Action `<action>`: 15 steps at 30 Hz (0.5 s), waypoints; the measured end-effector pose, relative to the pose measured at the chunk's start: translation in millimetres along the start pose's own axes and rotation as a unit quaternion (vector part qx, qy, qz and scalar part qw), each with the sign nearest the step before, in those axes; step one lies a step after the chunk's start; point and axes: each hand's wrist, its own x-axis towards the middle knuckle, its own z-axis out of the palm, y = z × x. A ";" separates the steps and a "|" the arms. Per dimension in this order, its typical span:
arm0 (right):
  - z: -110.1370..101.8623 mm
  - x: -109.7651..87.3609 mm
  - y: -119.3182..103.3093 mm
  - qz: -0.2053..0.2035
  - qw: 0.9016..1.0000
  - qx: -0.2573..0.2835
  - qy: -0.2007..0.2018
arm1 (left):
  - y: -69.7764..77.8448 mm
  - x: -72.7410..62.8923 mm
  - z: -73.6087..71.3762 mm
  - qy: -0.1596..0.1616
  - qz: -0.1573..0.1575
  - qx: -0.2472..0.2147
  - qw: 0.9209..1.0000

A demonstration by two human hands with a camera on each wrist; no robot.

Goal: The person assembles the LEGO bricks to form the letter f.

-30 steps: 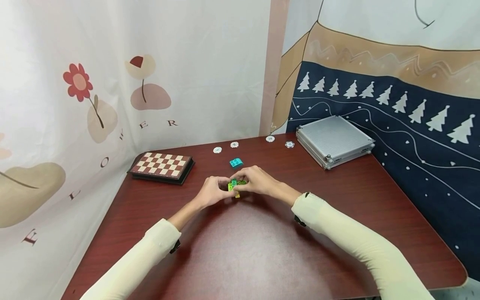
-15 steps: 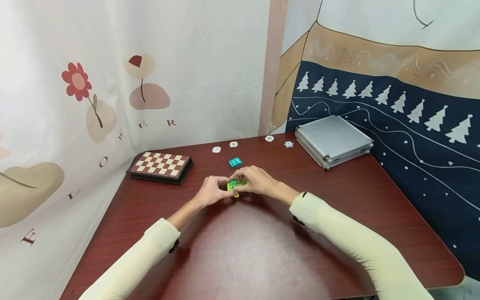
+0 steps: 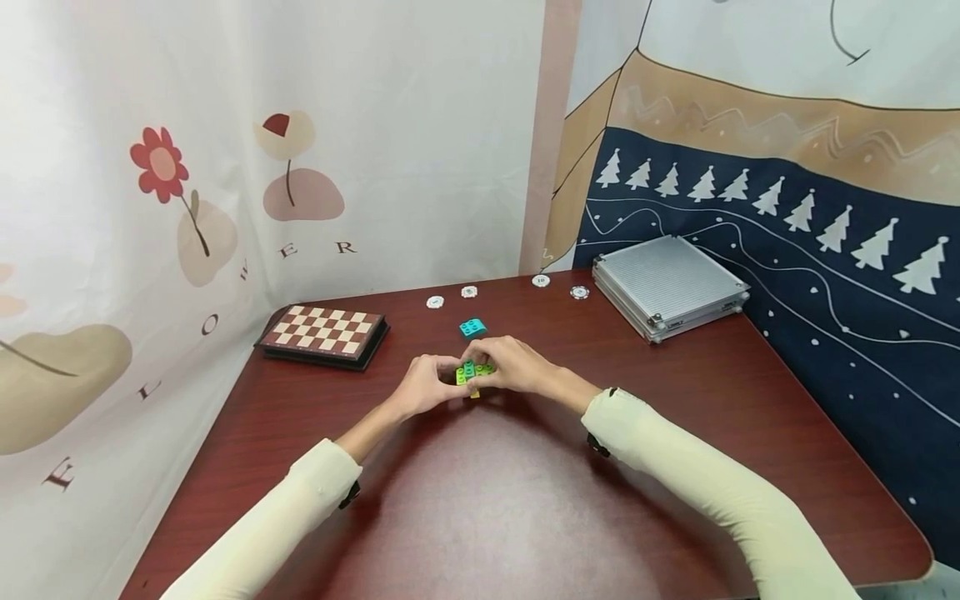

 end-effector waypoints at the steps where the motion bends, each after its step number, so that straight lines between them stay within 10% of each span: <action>1: -0.7 0.2 0.0 -0.002 1.000 0.005 -0.002 | -0.3 0.0 0.2 0.000 0.002 0.001 1.000; 15: -11.4 -0.2 0.3 -0.009 0.999 0.046 -0.017 | -0.7 -2.0 2.7 -0.018 0.021 0.003 1.000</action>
